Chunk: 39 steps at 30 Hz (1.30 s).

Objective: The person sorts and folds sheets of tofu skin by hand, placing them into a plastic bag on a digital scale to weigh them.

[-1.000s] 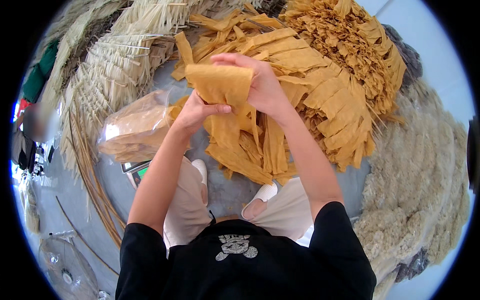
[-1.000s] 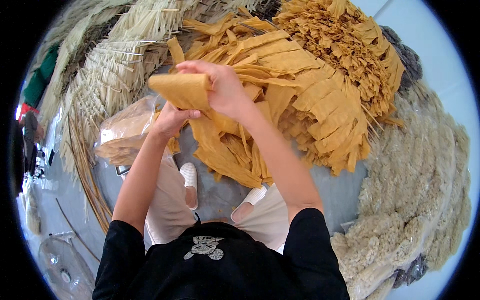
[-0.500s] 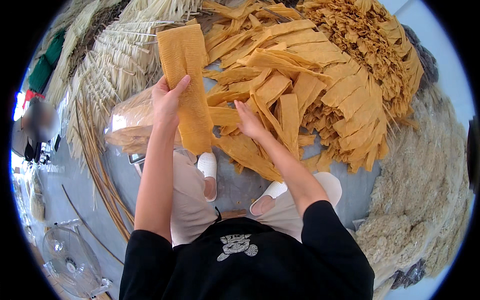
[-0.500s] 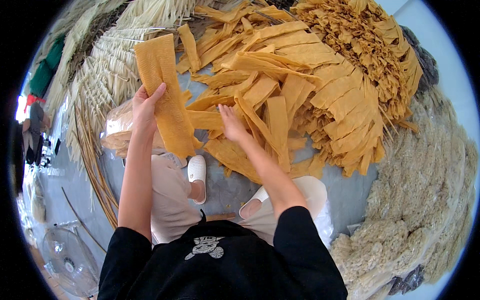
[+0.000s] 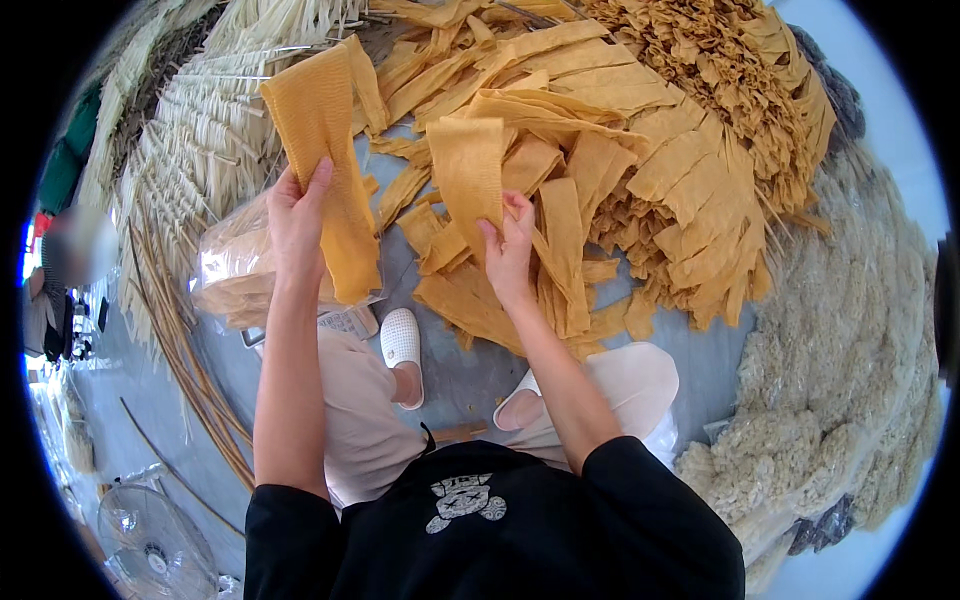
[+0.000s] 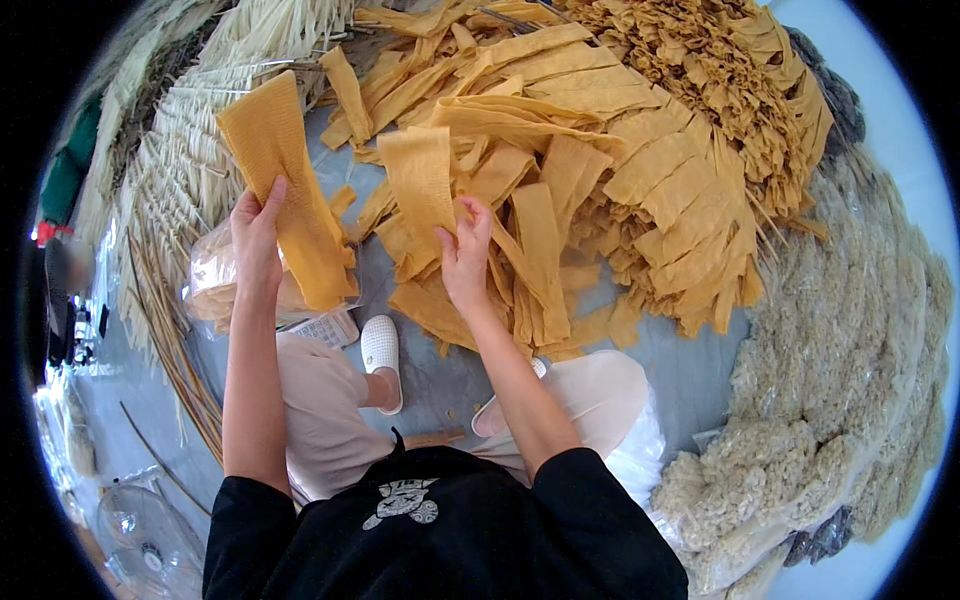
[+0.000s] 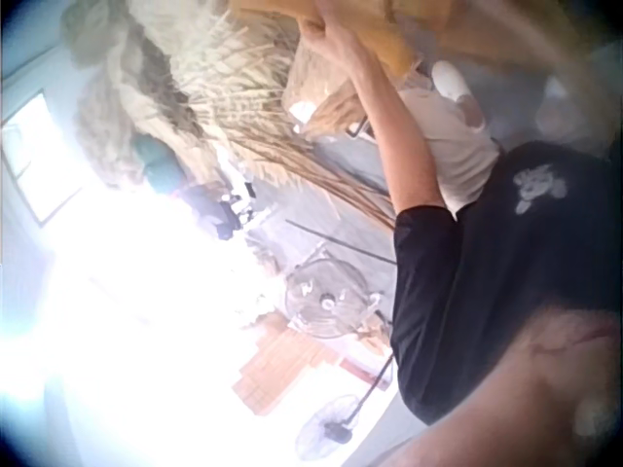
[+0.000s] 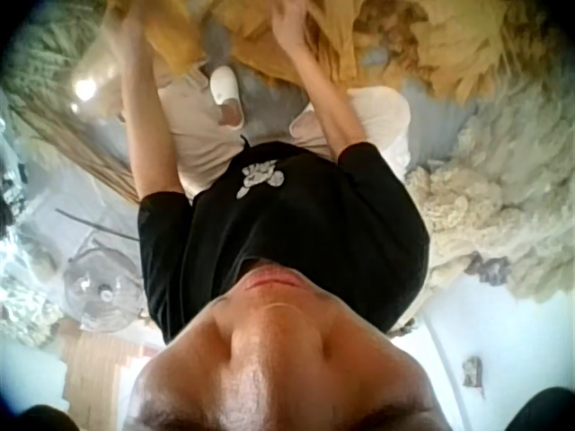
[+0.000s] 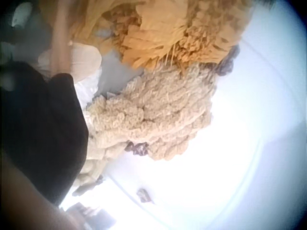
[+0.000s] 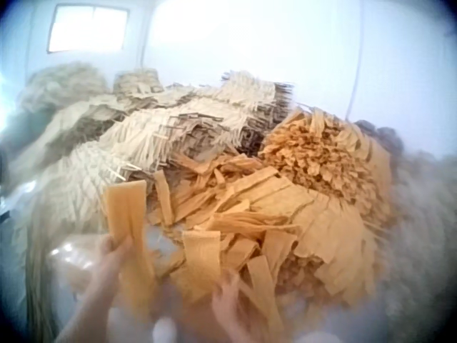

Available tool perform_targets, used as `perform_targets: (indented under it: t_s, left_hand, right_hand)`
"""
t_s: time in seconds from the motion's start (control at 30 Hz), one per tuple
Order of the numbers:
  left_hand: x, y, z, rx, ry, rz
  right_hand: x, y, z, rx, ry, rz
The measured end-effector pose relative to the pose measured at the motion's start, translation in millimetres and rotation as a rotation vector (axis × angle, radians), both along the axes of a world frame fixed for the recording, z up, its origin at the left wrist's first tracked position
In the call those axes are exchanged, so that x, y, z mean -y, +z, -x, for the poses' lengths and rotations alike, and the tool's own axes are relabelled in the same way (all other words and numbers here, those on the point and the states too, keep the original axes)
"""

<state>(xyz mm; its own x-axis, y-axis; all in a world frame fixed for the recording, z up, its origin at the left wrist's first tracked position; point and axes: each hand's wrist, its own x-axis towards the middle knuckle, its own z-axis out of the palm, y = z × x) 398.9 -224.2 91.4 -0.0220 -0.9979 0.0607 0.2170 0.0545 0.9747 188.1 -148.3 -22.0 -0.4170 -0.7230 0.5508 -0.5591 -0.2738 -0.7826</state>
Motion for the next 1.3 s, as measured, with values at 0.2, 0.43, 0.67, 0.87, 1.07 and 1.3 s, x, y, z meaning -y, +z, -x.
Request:
perform_targets:
  t_s: [0.2,0.43,0.67,0.87,1.07,1.3]
  left_hand:
    - [0,-3,22,-0.1,-0.131,0.05]
    - [-9,3,31,-0.08,-0.263,0.066]
    - [-10,12,45,-0.589,-0.326,-0.189]
    - [-8,5,31,-0.057,-0.131,-0.089]
    - [-3,3,25,-0.041,0.01,-0.076]
    - [-3,8,17,-0.071,0.042,-0.08]
  right_hand:
    - [-23,93,-10,-0.292,0.154,0.122]
    - [1,140,-12,-0.122,0.465,0.151]
    - [17,115,-37,-0.013,0.16,0.062]
    - [20,57,-19,-0.284,0.173,0.187]
    - [-102,-148,-18,-0.57,0.204,-1.003]
    - [-82,-109,15,-0.298,0.225,-1.154]
